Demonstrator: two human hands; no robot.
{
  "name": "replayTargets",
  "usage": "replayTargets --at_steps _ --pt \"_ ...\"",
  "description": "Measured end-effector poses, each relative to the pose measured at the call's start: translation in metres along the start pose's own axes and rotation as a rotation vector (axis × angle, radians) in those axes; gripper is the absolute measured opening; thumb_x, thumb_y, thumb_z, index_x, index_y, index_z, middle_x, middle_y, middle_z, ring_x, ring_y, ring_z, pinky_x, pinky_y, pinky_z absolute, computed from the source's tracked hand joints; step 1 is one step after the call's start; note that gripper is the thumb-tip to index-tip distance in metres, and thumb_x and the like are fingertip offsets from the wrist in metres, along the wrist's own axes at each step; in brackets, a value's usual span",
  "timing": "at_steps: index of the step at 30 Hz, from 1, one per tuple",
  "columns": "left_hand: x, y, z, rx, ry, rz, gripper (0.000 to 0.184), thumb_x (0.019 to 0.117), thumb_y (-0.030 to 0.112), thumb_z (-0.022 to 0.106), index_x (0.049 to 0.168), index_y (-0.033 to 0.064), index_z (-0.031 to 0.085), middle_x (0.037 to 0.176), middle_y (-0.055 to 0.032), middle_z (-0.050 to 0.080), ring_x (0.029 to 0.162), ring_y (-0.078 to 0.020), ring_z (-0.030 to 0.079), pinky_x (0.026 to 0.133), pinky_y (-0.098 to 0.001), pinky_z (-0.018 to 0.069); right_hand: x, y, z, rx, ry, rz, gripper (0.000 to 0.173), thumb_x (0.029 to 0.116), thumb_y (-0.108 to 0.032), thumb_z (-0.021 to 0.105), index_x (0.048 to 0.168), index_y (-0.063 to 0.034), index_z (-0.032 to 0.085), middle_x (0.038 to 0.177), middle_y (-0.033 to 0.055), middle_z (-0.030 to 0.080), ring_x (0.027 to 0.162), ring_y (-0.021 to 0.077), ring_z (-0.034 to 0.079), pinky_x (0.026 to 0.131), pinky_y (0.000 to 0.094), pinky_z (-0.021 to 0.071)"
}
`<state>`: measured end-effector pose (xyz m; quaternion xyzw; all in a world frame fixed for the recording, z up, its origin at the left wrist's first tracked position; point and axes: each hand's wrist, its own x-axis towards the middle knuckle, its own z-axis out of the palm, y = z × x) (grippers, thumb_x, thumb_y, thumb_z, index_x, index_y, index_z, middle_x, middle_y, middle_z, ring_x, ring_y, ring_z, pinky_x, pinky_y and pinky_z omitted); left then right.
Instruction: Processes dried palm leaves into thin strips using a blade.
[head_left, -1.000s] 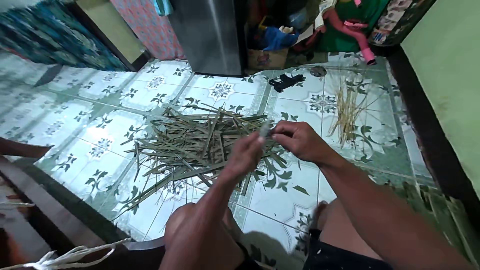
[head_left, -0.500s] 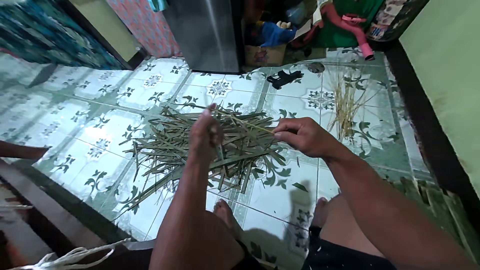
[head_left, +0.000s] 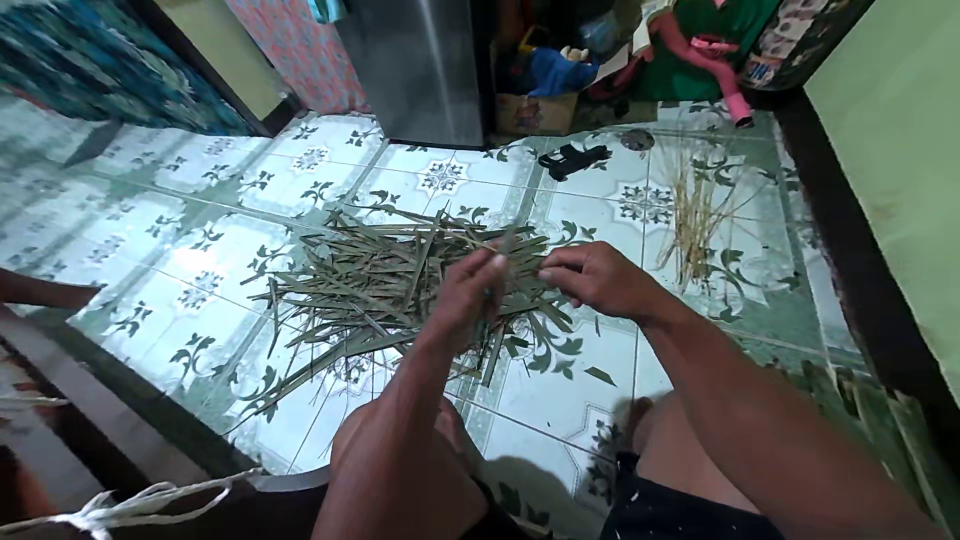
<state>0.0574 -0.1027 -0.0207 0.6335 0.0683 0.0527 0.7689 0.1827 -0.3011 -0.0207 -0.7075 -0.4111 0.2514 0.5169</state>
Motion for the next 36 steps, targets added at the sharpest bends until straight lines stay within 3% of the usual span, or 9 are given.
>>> replayTargets --at_steps 4,8,13,15,18,23,27,33,36 --pt "0.002 0.003 -0.012 -0.062 0.034 0.062 0.039 0.1074 0.029 0.044 0.142 0.0154 0.055 0.063 0.0046 0.052 0.046 -0.0043 0.049 0.044 -0.0194 0.0461 -0.001 0.002 -0.001 -0.033 -0.006 -0.018 0.021 0.1043 -0.017 0.055 0.104 -0.0043 0.073 0.074 -0.0032 0.060 0.057 -0.0003 0.049 0.054 0.0170 0.0442" --pt "-0.004 0.002 0.007 0.053 -0.090 -0.061 0.034 0.1056 0.021 0.047 0.133 0.0063 0.061 0.063 0.0052 0.056 0.048 -0.0024 0.050 0.046 -0.0181 0.0453 -0.001 0.001 -0.002 -0.045 -0.026 -0.086 0.023 0.1030 -0.014 0.053 0.100 -0.0042 0.073 0.078 -0.0054 0.062 0.059 -0.0042 0.048 0.055 0.0140 0.0426" --pt "-0.001 0.028 -0.042 -0.164 0.084 0.133 0.043 0.1028 0.046 0.052 0.138 0.0217 0.058 0.056 0.0087 0.050 0.040 -0.0014 0.046 0.040 -0.0176 0.0433 -0.004 0.010 -0.009 -0.184 0.014 -0.213 0.022 0.1014 -0.018 0.057 0.101 -0.0063 0.076 0.085 -0.0023 0.066 0.071 -0.0013 0.056 0.066 0.0174 0.0482" --pt "-0.004 0.016 -0.027 -0.063 0.077 0.020 0.041 0.1047 0.037 0.048 0.142 0.0192 0.054 0.059 0.0068 0.052 0.044 -0.0030 0.050 0.043 -0.0188 0.0463 -0.002 0.010 -0.004 -0.206 0.049 -0.226 0.022 0.1009 -0.017 0.058 0.100 -0.0051 0.075 0.085 -0.0006 0.066 0.073 -0.0002 0.057 0.068 0.0181 0.0490" --pt "-0.006 0.005 0.005 0.043 -0.058 -0.129 0.033 0.1068 0.019 0.044 0.134 0.0072 0.059 0.061 0.0048 0.054 0.047 -0.0025 0.050 0.045 -0.0179 0.0444 -0.001 0.007 0.000 -0.210 0.082 -0.245 0.020 0.0984 -0.016 0.059 0.090 -0.0047 0.072 0.081 -0.0012 0.062 0.070 0.0000 0.054 0.064 0.0177 0.0468" --pt "0.000 0.018 -0.030 -0.163 0.039 0.059 0.040 0.1051 0.039 0.049 0.139 0.0196 0.058 0.058 0.0071 0.051 0.041 -0.0023 0.046 0.040 -0.0177 0.0437 -0.004 0.005 -0.004 -0.142 0.066 -0.224 0.019 0.1002 -0.016 0.059 0.099 -0.0061 0.076 0.084 -0.0027 0.065 0.069 -0.0014 0.055 0.063 0.0158 0.0477" --pt "-0.007 0.002 0.006 -0.043 -0.055 -0.114 0.037 0.1059 0.022 0.046 0.140 0.0090 0.056 0.062 0.0043 0.055 0.048 -0.0035 0.050 0.046 -0.0187 0.0455 -0.001 0.007 -0.002 -0.162 0.040 -0.222 0.022 0.1010 -0.017 0.055 0.093 -0.0060 0.073 0.082 -0.0036 0.062 0.068 -0.0022 0.052 0.063 0.0160 0.0453" --pt "0.002 0.017 -0.034 -0.182 0.094 0.088 0.040 0.1058 0.041 0.047 0.140 0.0224 0.055 0.057 0.0086 0.049 0.041 -0.0017 0.047 0.041 -0.0176 0.0441 -0.007 0.006 -0.011 -0.070 -0.059 -0.107 0.025 0.1057 -0.017 0.050 0.106 -0.0059 0.073 0.077 -0.0059 0.060 0.059 -0.0028 0.048 0.055 0.0149 0.0421" --pt "0.000 -0.006 0.001 -0.020 -0.032 -0.070 0.039 0.1061 0.024 0.045 0.142 0.0115 0.052 0.062 0.0042 0.054 0.047 -0.0044 0.052 0.046 -0.0199 0.0470 -0.003 0.005 -0.008 -0.011 -0.108 -0.042 0.027 0.1077 -0.018 0.046 0.105 -0.0048 0.070 0.071 -0.0071 0.056 0.054 -0.0023 0.043 0.051 0.0155 0.0387"
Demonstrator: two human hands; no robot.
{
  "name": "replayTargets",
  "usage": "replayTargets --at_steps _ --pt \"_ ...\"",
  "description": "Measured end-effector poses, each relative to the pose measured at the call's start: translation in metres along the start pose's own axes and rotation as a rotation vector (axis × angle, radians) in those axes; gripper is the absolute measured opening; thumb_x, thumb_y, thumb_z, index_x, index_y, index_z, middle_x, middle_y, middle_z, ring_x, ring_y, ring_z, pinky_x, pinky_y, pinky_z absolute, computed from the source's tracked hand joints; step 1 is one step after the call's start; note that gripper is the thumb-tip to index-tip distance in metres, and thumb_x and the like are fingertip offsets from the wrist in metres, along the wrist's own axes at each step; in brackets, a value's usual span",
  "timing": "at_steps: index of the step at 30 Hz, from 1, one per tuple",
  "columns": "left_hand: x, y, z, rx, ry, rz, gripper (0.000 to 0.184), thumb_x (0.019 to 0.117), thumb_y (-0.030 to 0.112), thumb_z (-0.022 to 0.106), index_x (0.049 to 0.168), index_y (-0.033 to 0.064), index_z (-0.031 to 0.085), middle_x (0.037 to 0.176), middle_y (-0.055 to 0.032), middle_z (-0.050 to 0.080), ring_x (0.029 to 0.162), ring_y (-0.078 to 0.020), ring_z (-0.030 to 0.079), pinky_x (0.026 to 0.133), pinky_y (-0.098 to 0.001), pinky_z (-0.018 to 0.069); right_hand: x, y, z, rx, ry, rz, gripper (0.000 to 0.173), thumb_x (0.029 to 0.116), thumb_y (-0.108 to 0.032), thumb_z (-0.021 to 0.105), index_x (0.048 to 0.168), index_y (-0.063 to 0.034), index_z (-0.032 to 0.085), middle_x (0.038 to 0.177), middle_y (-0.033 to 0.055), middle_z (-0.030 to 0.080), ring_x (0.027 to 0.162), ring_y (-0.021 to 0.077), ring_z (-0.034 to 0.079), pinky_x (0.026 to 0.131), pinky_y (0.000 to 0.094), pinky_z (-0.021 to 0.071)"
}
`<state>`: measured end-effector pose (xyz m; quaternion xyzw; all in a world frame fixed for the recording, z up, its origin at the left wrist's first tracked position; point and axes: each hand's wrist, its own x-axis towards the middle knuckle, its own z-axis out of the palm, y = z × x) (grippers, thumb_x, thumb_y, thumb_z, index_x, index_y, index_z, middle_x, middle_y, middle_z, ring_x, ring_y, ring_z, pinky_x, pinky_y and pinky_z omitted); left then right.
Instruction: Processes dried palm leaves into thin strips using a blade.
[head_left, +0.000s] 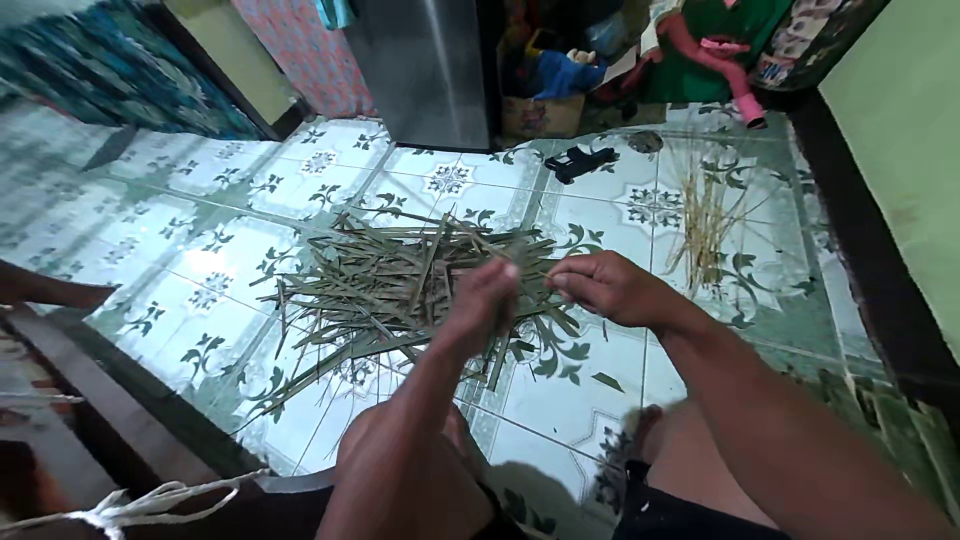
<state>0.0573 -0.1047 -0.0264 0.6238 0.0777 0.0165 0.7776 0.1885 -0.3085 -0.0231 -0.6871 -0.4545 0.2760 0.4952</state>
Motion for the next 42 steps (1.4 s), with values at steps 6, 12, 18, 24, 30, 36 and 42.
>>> replayTargets --at_steps 6,12,18,24,30,36,42 --pt "0.002 0.027 -0.028 -0.124 0.111 0.154 0.043 0.1061 0.040 0.047 0.144 0.0198 0.052 0.058 0.0082 0.049 0.041 -0.0016 0.045 0.040 -0.0170 0.0433 -0.006 0.000 -0.009 -0.051 -0.051 -0.036 0.028 0.1073 -0.018 0.047 0.107 -0.0075 0.073 0.073 -0.0089 0.057 0.057 -0.0045 0.045 0.054 0.0134 0.0397" --pt "-0.003 0.019 -0.013 -0.081 -0.035 0.031 0.043 0.1025 0.029 0.053 0.142 0.0120 0.056 0.060 0.0071 0.055 0.045 -0.0012 0.049 0.044 -0.0164 0.0444 -0.006 0.004 -0.014 -0.071 -0.092 -0.071 0.027 0.1069 -0.019 0.047 0.105 -0.0078 0.072 0.074 -0.0102 0.058 0.058 -0.0063 0.045 0.054 0.0119 0.0388" --pt "-0.003 0.026 -0.039 -0.158 0.085 0.142 0.040 0.1051 0.039 0.048 0.138 0.0185 0.055 0.058 0.0076 0.050 0.042 -0.0023 0.047 0.041 -0.0181 0.0455 -0.003 0.005 -0.008 0.008 -0.176 0.106 0.029 0.1080 -0.023 0.049 0.121 -0.0063 0.068 0.083 -0.0033 0.065 0.053 -0.0001 0.049 0.049 0.0176 0.0440" --pt "-0.005 0.010 -0.015 -0.016 -0.017 0.036 0.040 0.1055 0.026 0.045 0.140 0.0107 0.058 0.062 0.0056 0.055 0.047 -0.0028 0.049 0.045 -0.0188 0.0453 0.006 0.007 0.006 -0.112 -0.006 -0.018 0.027 0.1067 -0.024 0.051 0.100 -0.0082 0.072 0.073 -0.0071 0.060 0.056 -0.0038 0.047 0.053 0.0153 0.0416" --pt "-0.007 0.010 -0.024 -0.013 0.041 0.024 0.041 0.1068 0.028 0.045 0.142 0.0113 0.057 0.061 0.0043 0.053 0.045 -0.0039 0.048 0.043 -0.0191 0.0445 0.004 0.014 0.003 -0.200 0.057 -0.123 0.028 0.1054 -0.023 0.053 0.106 -0.0062 0.075 0.084 -0.0030 0.068 0.067 -0.0037 0.054 0.064 0.0160 0.0469" --pt "-0.002 0.011 -0.026 -0.039 0.098 0.041 0.042 0.1067 0.035 0.045 0.141 0.0136 0.057 0.059 0.0048 0.052 0.044 -0.0037 0.049 0.043 -0.0191 0.0460 0.002 0.011 0.001 -0.199 0.070 -0.165 0.026 0.1046 -0.020 0.054 0.105 -0.0060 0.075 0.087 -0.0023 0.070 0.072 -0.0026 0.059 0.070 0.0175 0.0511" --pt "0.000 0.013 -0.025 -0.058 0.105 0.066 0.041 0.1063 0.035 0.045 0.139 0.0142 0.058 0.059 0.0065 0.050 0.043 -0.0026 0.047 0.042 -0.0177 0.0444 -0.001 0.009 -0.008 -0.164 0.047 -0.133 0.026 0.1052 -0.021 0.053 0.107 -0.0077 0.075 0.083 -0.0061 0.068 0.065 -0.0044 0.055 0.062 0.0159 0.0480"
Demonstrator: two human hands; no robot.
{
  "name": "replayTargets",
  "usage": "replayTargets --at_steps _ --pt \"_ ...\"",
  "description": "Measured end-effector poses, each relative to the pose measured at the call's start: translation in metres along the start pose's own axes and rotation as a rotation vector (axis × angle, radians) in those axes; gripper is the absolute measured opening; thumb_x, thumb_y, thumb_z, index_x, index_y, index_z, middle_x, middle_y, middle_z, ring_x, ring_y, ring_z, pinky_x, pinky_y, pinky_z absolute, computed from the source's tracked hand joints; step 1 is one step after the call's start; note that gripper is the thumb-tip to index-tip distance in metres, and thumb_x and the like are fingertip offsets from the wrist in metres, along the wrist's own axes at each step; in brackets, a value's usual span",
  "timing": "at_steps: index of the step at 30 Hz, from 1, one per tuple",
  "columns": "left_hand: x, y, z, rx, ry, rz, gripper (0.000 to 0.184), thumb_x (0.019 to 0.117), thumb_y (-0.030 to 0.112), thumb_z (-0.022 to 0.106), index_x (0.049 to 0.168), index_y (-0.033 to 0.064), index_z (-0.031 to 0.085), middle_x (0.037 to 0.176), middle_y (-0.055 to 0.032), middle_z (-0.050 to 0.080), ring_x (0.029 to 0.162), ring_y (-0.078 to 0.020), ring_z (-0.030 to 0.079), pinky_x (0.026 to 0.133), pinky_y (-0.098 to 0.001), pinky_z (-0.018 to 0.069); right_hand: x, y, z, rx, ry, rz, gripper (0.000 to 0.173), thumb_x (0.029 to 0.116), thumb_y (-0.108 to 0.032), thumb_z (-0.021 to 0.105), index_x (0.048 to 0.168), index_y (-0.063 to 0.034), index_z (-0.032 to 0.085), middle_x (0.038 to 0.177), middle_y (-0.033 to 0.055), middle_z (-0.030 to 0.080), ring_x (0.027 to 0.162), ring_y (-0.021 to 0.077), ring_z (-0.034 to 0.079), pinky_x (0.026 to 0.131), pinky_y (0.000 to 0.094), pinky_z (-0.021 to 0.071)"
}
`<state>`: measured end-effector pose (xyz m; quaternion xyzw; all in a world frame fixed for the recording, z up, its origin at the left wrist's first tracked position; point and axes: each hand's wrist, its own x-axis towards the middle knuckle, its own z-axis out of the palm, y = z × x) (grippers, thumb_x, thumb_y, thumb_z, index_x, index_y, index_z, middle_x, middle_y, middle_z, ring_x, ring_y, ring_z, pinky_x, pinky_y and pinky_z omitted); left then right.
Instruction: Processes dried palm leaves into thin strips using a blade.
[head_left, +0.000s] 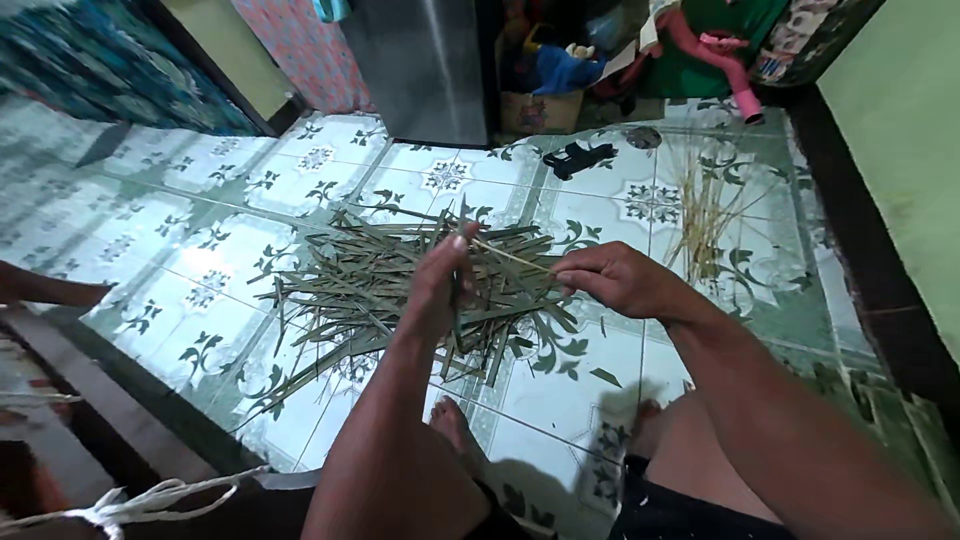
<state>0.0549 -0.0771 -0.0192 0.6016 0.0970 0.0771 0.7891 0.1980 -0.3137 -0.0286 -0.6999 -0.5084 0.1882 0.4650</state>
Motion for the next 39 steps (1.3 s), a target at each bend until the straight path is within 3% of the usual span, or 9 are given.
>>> replayTargets --at_steps 4,8,14,18,21,24,28,31,39 --pt "-0.001 -0.006 0.006 0.039 -0.050 -0.036 0.040 0.1055 0.027 0.047 0.139 0.0085 0.059 0.061 0.0037 0.054 0.045 -0.0041 0.049 0.044 -0.0194 0.0453 0.003 0.000 0.000 0.015 0.008 -0.017 0.025 0.1051 -0.020 0.052 0.104 -0.0074 0.075 0.082 -0.0070 0.067 0.065 -0.0057 0.052 0.061 0.0142 0.0456" --pt "0.006 0.020 -0.025 0.015 0.229 0.087 0.039 0.1086 0.035 0.039 0.136 0.0155 0.058 0.059 0.0091 0.048 0.042 -0.0011 0.044 0.041 -0.0172 0.0427 -0.002 -0.004 -0.007 -0.012 0.015 0.068 0.024 0.1050 -0.021 0.055 0.103 -0.0080 0.075 0.077 -0.0063 0.067 0.057 -0.0042 0.051 0.054 0.0159 0.0451" --pt "-0.009 0.001 -0.006 0.158 0.225 0.216 0.039 0.1081 0.035 0.039 0.134 0.0144 0.059 0.062 0.0057 0.054 0.045 -0.0048 0.051 0.043 -0.0221 0.0493 0.008 0.006 0.011 -0.183 0.207 0.093 0.016 0.0987 -0.014 0.064 0.095 -0.0026 0.074 0.085 0.0079 0.066 0.071 0.0149 0.062 0.068 0.0353 0.0553" --pt "-0.010 -0.017 0.023 0.271 0.024 0.032 0.039 0.1088 0.022 0.043 0.143 0.0066 0.054 0.065 0.0025 0.054 0.049 -0.0057 0.050 0.046 -0.0216 0.0467 0.012 0.004 0.025 -0.180 0.207 0.009 0.015 0.0964 -0.012 0.063 0.089 -0.0018 0.073 0.085 0.0068 0.063 0.075 0.0128 0.059 0.071 0.0315 0.0525" --pt "-0.011 -0.004 0.005 0.158 0.201 0.139 0.035 0.1088 0.030 0.043 0.134 0.0109 0.059 0.064 0.0051 0.052 0.046 -0.0034 0.048 0.044 -0.0191 0.0465 0.008 0.001 0.021 -0.161 0.214 0.008 0.016 0.0978 -0.013 0.062 0.093 -0.0044 0.074 0.087 0.0040 0.065 0.075 0.0091 0.060 0.070 0.0283 0.0536" --pt "-0.012 -0.005 -0.002 0.284 0.269 0.233 0.036 0.1087 0.030 0.044 0.139 0.0133 0.054 0.064 0.0032 0.053 0.046 -0.0061 0.051 0.043 -0.0228 0.0487 0.007 0.001 0.016 -0.179 0.249 0.065 0.014 0.0978 -0.012 0.063 0.093 -0.0029 0.073 0.089 0.0072 0.066 0.075 0.0137 0.062 0.071 0.0340 0.0545" --pt "-0.018 -0.030 0.029 0.494 -0.004 0.067 0.031 0.1074 0.023 0.047 0.128 0.0019 0.056 0.067 0.0027 0.054 0.052 -0.0066 0.052 0.050 -0.0251 0.0485 0.008 -0.004 0.018 -0.110 0.195 0.090 0.015 0.0989 -0.013 0.061 0.092 -0.0041 0.072 0.088 0.0044 0.064 0.075 0.0101 0.059 0.070 0.0304 0.0525" --pt "-0.015 -0.019 0.024 0.332 -0.001 0.061 0.032 0.1069 0.021 0.046 0.132 0.0047 0.060 0.065 0.0056 0.053 0.050 -0.0027 0.049 0.048 -0.0197 0.0449 0.006 -0.007 0.012 0.001 0.129 0.055 0.016 0.0994 -0.016 0.061 0.091 -0.0072 0.071 0.085 -0.0017 0.062 0.068 0.0021 0.054 0.063 0.0205 0.0473" --pt "-0.007 -0.013 0.016 0.139 0.055 0.038 0.038 0.1070 0.027 0.045 0.137 0.0084 0.059 0.060 0.0063 0.053 0.045 -0.0017 0.047 0.043 -0.0178 0.0431 0.005 -0.002 0.007 0.064 0.132 0.036 0.015 0.0991 -0.016 0.061 0.092 -0.0075 0.072 0.085 -0.0031 0.062 0.067 0.0004 0.053 0.062 0.0180 0.0458"
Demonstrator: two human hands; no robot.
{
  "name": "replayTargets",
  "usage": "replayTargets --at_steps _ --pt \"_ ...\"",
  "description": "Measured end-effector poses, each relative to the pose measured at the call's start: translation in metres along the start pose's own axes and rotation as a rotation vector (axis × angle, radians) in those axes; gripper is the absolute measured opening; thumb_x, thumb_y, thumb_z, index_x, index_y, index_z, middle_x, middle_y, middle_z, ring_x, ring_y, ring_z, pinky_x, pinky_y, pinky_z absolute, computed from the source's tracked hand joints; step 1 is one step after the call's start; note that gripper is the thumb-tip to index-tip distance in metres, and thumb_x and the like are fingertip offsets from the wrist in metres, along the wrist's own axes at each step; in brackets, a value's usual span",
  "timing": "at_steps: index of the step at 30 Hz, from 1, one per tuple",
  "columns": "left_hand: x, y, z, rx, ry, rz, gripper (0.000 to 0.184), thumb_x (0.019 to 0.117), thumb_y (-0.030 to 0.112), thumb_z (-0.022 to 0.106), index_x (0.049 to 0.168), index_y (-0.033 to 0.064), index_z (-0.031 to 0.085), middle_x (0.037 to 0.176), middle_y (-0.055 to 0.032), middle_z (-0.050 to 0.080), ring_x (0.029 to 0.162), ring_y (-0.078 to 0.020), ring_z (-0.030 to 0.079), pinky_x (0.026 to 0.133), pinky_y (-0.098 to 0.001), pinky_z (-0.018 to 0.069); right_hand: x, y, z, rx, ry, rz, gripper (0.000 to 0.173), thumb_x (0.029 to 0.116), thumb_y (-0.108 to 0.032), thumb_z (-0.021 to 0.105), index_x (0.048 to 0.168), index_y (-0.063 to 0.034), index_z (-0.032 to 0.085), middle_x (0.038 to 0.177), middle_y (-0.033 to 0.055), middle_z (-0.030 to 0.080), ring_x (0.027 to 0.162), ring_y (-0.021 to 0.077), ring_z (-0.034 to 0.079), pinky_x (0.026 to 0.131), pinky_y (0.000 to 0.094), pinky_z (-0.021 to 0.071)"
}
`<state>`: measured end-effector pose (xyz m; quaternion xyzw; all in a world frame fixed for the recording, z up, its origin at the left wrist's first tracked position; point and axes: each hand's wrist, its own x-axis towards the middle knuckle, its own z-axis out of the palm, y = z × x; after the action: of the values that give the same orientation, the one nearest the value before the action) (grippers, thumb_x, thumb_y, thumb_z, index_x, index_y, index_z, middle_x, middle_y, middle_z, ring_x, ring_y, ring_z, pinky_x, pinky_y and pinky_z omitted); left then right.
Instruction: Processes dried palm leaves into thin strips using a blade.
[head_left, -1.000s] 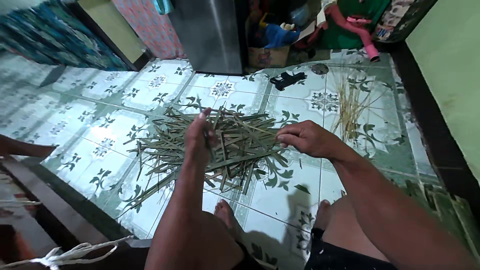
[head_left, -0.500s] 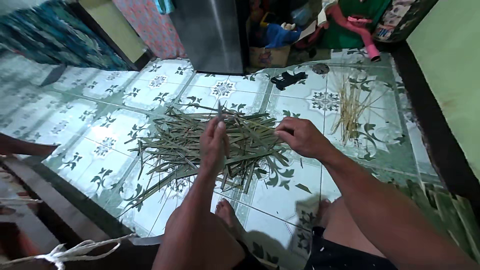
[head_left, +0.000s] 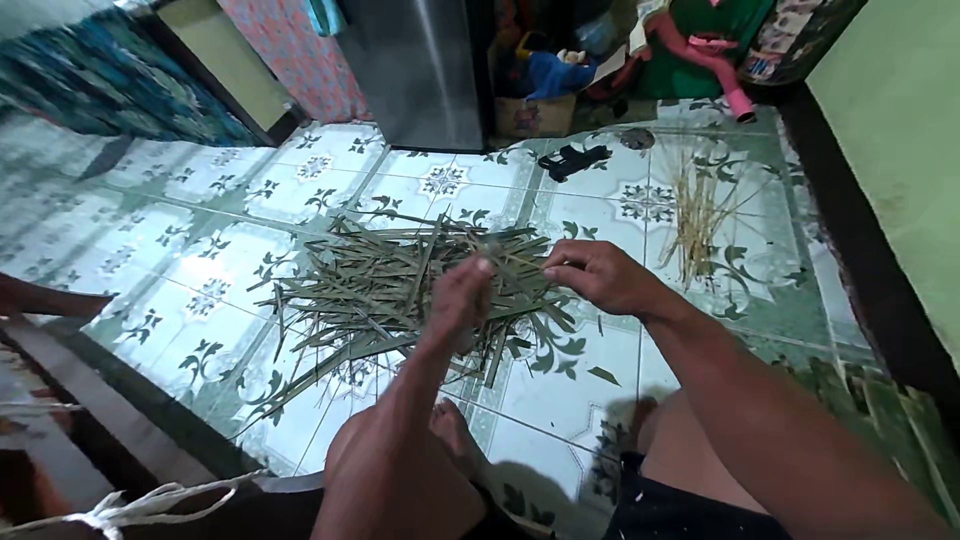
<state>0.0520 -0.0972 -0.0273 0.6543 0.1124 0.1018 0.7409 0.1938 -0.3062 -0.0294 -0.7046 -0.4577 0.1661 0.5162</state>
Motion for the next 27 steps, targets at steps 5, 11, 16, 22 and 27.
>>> replayTargets --at_steps 5,11,16,22,27 --pt "0.013 0.011 -0.025 -0.081 0.262 0.071 0.040 0.1109 0.034 0.037 0.139 0.0141 0.057 0.057 0.0049 0.045 0.040 -0.0046 0.042 0.038 -0.0196 0.0417 -0.002 0.001 -0.010 -0.081 0.045 0.053 0.015 0.1000 -0.014 0.061 0.092 -0.0066 0.071 0.089 0.0012 0.065 0.071 0.0060 0.057 0.066 0.0257 0.0503" --pt "-0.004 -0.007 0.005 0.247 -0.003 0.094 0.038 0.1085 0.027 0.042 0.134 0.0054 0.060 0.063 0.0057 0.051 0.048 -0.0037 0.047 0.046 -0.0213 0.0445 -0.001 -0.002 -0.001 -0.020 0.016 0.142 0.017 0.1027 -0.017 0.059 0.095 -0.0068 0.071 0.074 -0.0012 0.060 0.058 0.0044 0.049 0.056 0.0244 0.0450" --pt "0.009 -0.002 -0.016 0.091 0.128 0.041 0.039 0.1102 0.032 0.038 0.135 0.0103 0.059 0.059 0.0028 0.050 0.043 -0.0051 0.046 0.040 -0.0204 0.0442 -0.004 -0.001 -0.004 0.001 -0.016 0.107 0.016 0.1023 -0.016 0.059 0.095 -0.0081 0.071 0.077 -0.0028 0.061 0.059 0.0026 0.048 0.056 0.0218 0.0428" --pt "0.011 -0.003 -0.025 0.043 0.159 0.044 0.039 0.1101 0.033 0.037 0.132 0.0110 0.061 0.060 0.0064 0.049 0.044 -0.0025 0.045 0.042 -0.0183 0.0434 -0.006 0.002 -0.008 0.075 -0.041 0.132 0.016 0.1017 -0.016 0.059 0.094 -0.0091 0.071 0.070 -0.0040 0.059 0.055 0.0028 0.046 0.053 0.0213 0.0408" --pt "0.001 -0.006 -0.010 0.174 0.150 0.119 0.040 0.1095 0.030 0.036 0.133 0.0076 0.059 0.062 0.0049 0.051 0.046 -0.0045 0.048 0.044 -0.0220 0.0472 -0.002 0.006 -0.007 -0.053 0.015 0.206 0.019 0.1032 -0.017 0.058 0.094 -0.0065 0.071 0.074 0.0003 0.060 0.059 0.0070 0.049 0.059 0.0286 0.0439"
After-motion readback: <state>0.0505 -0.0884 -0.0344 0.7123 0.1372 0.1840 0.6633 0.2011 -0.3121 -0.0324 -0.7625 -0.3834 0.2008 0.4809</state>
